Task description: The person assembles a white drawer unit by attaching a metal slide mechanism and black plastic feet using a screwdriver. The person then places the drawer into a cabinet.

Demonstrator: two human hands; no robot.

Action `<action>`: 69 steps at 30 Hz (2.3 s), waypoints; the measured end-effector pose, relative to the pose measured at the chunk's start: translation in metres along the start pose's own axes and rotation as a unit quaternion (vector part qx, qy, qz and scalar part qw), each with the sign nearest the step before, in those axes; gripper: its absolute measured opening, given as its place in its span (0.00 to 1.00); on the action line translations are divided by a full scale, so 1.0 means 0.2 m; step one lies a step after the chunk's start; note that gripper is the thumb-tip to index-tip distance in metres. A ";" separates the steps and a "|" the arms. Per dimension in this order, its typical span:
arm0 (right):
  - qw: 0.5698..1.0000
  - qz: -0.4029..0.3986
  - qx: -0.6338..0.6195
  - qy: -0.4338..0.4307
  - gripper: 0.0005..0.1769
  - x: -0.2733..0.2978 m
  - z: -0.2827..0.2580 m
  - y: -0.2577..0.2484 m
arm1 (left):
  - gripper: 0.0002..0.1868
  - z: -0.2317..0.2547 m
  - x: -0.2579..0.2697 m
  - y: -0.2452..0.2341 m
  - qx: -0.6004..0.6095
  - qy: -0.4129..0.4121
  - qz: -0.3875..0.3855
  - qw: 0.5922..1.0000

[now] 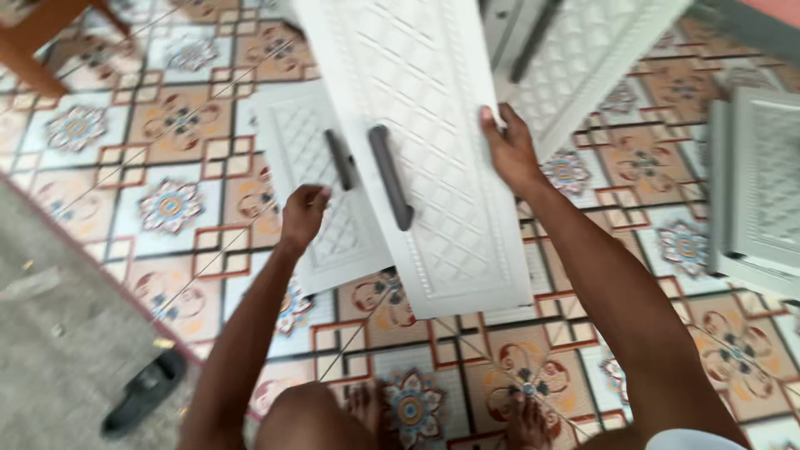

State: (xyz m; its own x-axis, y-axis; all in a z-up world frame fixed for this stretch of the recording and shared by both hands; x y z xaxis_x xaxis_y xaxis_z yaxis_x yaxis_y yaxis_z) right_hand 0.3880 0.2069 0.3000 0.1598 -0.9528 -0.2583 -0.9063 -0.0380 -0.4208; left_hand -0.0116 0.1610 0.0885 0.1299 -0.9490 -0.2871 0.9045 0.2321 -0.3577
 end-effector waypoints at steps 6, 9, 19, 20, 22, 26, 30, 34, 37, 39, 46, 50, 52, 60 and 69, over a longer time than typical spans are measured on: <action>0.993 -0.013 -0.045 0.105 0.35 0.13 0.37 0.15 | 0.47 -0.70 0.51 -0.09 -0.284 -0.312 0.058 0.905; 0.980 -0.039 -0.075 0.182 0.37 0.23 0.52 0.19 | 0.50 -0.68 0.67 -0.03 -0.272 -0.317 0.016 0.908; 0.947 -0.030 0.000 0.321 0.45 0.46 0.85 0.19 | 0.51 -0.64 0.77 -0.33 -0.281 -0.439 -0.036 0.853; 0.943 -0.027 -0.007 0.331 0.45 0.48 0.88 0.18 | 0.53 -0.72 0.80 -0.42 -0.275 -0.471 -0.028 0.838; 0.937 -0.025 -0.027 0.347 0.44 0.47 0.92 0.22 | 0.45 -0.84 0.85 -0.66 -0.401 -0.403 0.042 0.822; 0.949 -0.028 -0.035 0.312 0.40 0.40 1.01 0.36 | 0.59 -0.88 1.01 -0.82 -0.377 -0.427 0.170 0.804; 0.926 -0.034 -0.083 0.366 0.37 0.32 1.11 0.57 | 0.73 -0.75 1.18 -0.57 -0.345 -0.430 0.152 0.821; 0.914 -0.017 -0.234 0.331 0.33 0.31 1.20 0.84 | 0.73 -0.64 1.21 -0.48 -0.280 -0.399 0.159 0.859; 0.863 -0.014 -0.275 0.424 0.32 0.31 1.28 1.02 | 0.65 -0.68 1.15 -0.62 -0.305 -0.318 0.192 0.877; 0.869 -0.014 -0.274 0.411 0.31 0.30 1.31 1.14 | 0.64 -0.72 1.09 -0.68 -0.290 -0.340 0.184 0.875; 0.946 -0.165 0.010 0.281 0.29 0.24 1.28 1.36 | 0.60 -0.73 0.92 -0.74 -0.263 -0.397 0.169 0.863; 0.945 -0.132 0.008 0.298 0.24 0.28 1.27 1.25 | 0.55 -0.68 0.70 -0.62 -0.327 -0.328 0.177 0.868; 0.932 -0.120 0.014 0.342 0.20 0.30 1.28 1.16 | 0.49 -0.56 0.53 -0.46 -0.334 -0.191 0.184 0.904; 0.951 0.015 -0.153 0.267 0.12 0.54 1.15 0.40 | 0.23 0.44 0.12 0.68 -0.121 0.127 -0.057 0.983; 0.941 0.212 -0.047 0.259 0.09 0.94 0.82 -0.85 | 0.10 1.23 0.15 1.78 0.061 0.277 -0.260 0.923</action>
State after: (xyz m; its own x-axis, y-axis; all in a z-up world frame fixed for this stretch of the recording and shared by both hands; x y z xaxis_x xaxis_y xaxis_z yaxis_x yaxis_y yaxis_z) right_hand 0.6361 0.0832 0.1798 -0.4146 -0.9062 0.0828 -0.8799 0.3760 -0.2905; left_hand 0.4136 0.1621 0.1712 -0.5316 -0.6633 -0.5267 0.8294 -0.2818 -0.4823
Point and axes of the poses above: each hand's wrist, its own x-axis away from the middle knuckle, its own y-axis out of the palm, z = x × y, the point moved 3 cm from there along -x, towards the middle knuckle, and after that the axes turned 4 degrees about -z, right-handed, at the moved point
